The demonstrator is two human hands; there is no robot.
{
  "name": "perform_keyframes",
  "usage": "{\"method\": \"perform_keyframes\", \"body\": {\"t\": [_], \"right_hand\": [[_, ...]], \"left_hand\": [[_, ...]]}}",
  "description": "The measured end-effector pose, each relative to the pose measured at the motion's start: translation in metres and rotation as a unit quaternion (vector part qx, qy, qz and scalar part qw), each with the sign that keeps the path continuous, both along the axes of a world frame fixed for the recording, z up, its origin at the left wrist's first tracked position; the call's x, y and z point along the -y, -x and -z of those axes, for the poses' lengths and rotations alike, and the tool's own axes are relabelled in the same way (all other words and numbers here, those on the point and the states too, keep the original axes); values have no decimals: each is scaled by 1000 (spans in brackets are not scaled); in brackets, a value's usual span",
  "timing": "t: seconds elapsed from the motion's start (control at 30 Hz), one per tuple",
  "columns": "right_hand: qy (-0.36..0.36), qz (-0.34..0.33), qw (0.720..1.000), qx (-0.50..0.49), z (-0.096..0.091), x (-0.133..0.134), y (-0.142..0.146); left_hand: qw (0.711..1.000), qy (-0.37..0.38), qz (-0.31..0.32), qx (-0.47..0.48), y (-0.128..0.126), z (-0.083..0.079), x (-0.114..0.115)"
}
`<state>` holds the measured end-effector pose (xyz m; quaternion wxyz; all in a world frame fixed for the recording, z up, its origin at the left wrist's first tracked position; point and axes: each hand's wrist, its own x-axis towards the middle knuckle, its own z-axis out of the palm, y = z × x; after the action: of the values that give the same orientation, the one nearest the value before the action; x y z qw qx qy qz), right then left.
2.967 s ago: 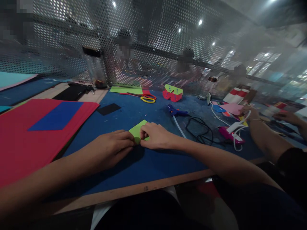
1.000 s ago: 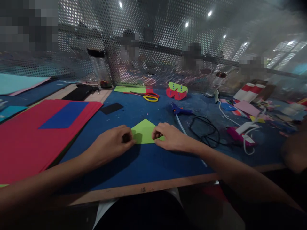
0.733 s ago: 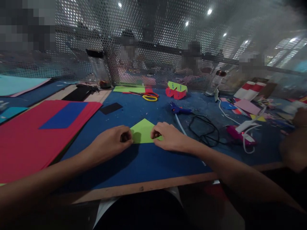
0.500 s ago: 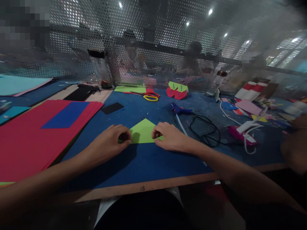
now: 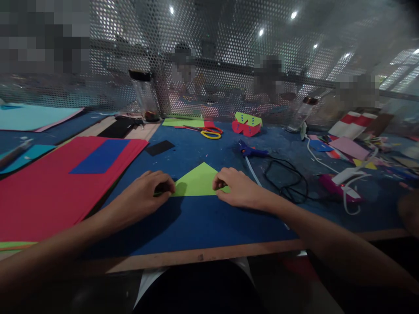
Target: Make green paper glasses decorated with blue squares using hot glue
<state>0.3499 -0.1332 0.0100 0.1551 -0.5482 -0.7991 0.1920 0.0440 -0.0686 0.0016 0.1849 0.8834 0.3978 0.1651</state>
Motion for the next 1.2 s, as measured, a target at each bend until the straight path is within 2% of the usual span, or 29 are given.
{"method": "perform_keyframes", "body": {"t": [0.37, 0.73, 0.83, 0.93, 1.07, 1.2], "right_hand": [[5, 5, 1000, 4, -4, 1, 1], [6, -2, 1000, -3, -2, 1, -1], [-2, -3, 1000, -5, 1, -1, -1], [-7, -5, 1000, -1, 2, -2, -1], [-12, -8, 1000, 11, -3, 0, 1], [-11, -6, 1000, 18, -7, 2, 2]], "left_hand": [[999, 10, 7, 30, 17, 10, -9], [998, 43, -3, 42, 43, 13, -15], [997, 47, -13, 55, 44, 9, -12], [997, 29, -37, 60, 33, 2, -3], [996, -15, 73, 52, 6, -3, 5], [986, -26, 157, 46, -15, 0, 1]]}}
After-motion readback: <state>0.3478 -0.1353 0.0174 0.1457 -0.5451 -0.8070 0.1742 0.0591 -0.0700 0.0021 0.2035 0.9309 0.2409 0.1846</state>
